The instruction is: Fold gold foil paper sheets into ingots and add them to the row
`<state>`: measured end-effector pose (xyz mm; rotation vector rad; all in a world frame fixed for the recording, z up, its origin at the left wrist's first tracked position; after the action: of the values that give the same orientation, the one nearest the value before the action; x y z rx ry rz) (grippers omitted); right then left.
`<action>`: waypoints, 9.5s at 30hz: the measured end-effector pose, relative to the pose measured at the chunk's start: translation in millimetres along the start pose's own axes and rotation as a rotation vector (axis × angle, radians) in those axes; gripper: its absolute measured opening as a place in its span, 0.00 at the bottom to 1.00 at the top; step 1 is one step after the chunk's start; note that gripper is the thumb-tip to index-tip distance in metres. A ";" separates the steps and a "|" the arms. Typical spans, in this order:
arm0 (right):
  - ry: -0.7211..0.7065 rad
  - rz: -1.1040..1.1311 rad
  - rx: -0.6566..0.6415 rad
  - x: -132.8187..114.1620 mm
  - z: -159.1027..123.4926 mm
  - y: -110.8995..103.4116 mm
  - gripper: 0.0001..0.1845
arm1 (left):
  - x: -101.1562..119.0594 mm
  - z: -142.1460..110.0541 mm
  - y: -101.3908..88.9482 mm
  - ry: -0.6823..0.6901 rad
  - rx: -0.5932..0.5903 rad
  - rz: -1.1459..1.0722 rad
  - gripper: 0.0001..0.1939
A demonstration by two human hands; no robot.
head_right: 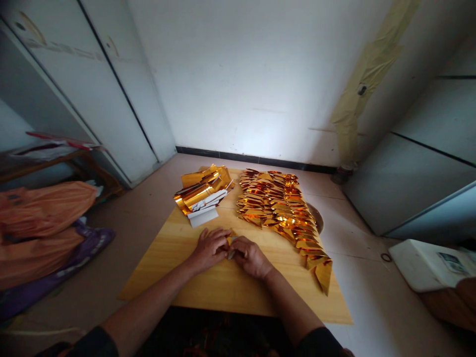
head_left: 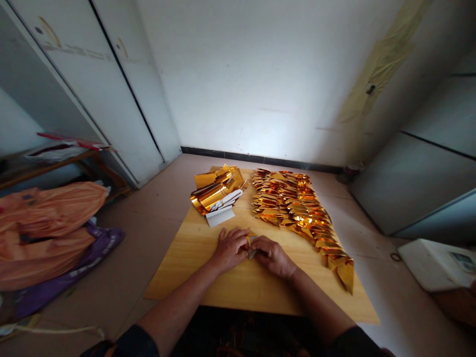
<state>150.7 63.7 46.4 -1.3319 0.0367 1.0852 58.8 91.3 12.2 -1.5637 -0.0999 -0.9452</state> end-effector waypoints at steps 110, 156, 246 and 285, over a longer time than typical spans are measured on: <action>0.234 -0.598 0.114 -10.2 -18.7 9.3 0.06 | 13.6 -14.7 -6.9 0.058 0.034 0.119 0.15; 0.205 -0.977 0.085 -16.2 -10.9 16.6 0.09 | 42.4 -15.4 -17.1 0.574 0.153 0.275 0.12; 0.672 -0.618 -0.064 49.6 -18.5 -11.5 0.06 | -6.3 5.2 -13.1 0.331 0.194 -0.070 0.17; 0.656 -0.607 -0.068 52.5 -18.7 -10.0 0.07 | 47.6 -2.1 -12.8 0.837 0.169 0.533 0.09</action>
<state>195.7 82.3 17.5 -1.5721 0.0750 0.1196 82.1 71.8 51.1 -0.8673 0.7686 -1.0446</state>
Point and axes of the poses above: each hand's wrist, its own z-axis towards the middle knuckle, its own y-axis out of the palm, x = y × z, the point moved 10 cm from there along z, towards the middle knuckle, and after that the axes turned 10 degrees about -z, right-handed, at the moved point
